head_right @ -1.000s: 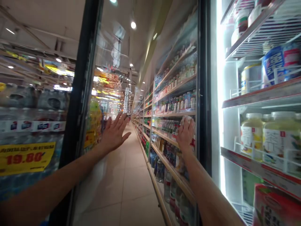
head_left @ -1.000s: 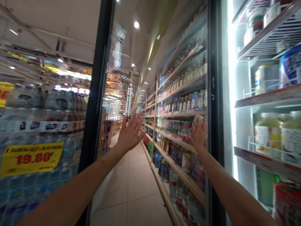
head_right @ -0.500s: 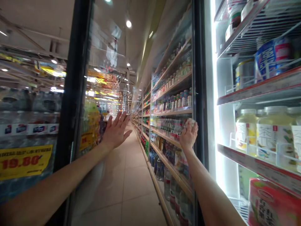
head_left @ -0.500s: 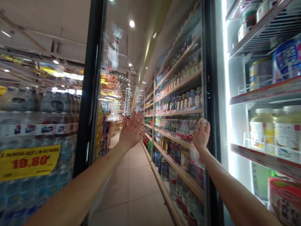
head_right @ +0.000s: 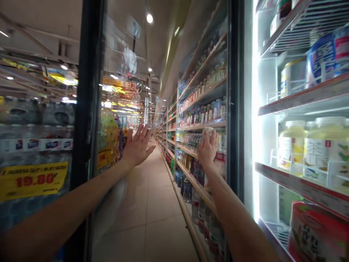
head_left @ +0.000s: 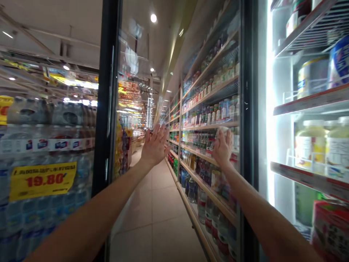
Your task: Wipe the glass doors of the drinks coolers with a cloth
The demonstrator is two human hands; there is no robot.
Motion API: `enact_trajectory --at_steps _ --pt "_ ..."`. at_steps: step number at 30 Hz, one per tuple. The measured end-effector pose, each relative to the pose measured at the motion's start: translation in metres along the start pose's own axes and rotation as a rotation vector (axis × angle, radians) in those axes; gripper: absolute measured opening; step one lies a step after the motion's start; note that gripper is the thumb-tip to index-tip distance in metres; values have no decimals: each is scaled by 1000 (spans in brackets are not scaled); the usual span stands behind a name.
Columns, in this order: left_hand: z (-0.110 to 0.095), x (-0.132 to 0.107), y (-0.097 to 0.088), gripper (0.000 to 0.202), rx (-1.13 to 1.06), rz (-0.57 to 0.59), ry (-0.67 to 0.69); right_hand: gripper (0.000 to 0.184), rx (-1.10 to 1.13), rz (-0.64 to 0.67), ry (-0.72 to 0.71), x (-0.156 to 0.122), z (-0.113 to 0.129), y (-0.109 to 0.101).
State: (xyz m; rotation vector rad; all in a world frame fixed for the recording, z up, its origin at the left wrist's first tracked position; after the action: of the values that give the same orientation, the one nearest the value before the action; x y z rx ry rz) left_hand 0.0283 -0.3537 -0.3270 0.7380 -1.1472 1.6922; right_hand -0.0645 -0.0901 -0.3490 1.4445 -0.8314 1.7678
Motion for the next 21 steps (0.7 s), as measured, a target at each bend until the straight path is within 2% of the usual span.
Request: enact_trajectory --at_steps 1,4,6,8,12,14,16,19,21 --pt "0 0 0 63 0 2 -3 47 1 32 -72 -2 16 4" --pt "0 0 0 64 14 -5 -4 44 3 185 -420 -20 77 20" --pt "0 0 -1 63 25 -12 -4 42 -4 247 -553 -30 95 24" --pt "-1 0 -2 62 22 -13 -5 43 -14 235 -496 -28 81 21" --pt "-1 -1 -3 62 -9 12 -7 47 7 29 -40 -7 12 5" --pt "-2 -1 -3 62 -9 16 -7 48 20 -25 41 -6 7 3" --pt "-1 -1 -2 62 -2 9 -5 47 26 19 -92 -17 30 8" --pt "-1 -1 -2 61 7 -19 -1 44 27 179 -436 -44 73 21" --pt "-1 0 -2 60 13 -24 2 42 16 212 -511 -55 74 22"
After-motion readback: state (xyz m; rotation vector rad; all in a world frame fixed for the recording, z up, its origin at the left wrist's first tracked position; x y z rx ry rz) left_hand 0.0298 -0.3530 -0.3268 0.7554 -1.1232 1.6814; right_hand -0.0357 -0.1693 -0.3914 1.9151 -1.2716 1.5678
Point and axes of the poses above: each hand's wrist, its own x-axis towards the middle knuckle, its own y-axis out of the palm, z = x × y, the point moved 4 cm from there along x, towards the middle knuckle, and after that the axes turned 12 degrees about z, right-handed, at the moved point
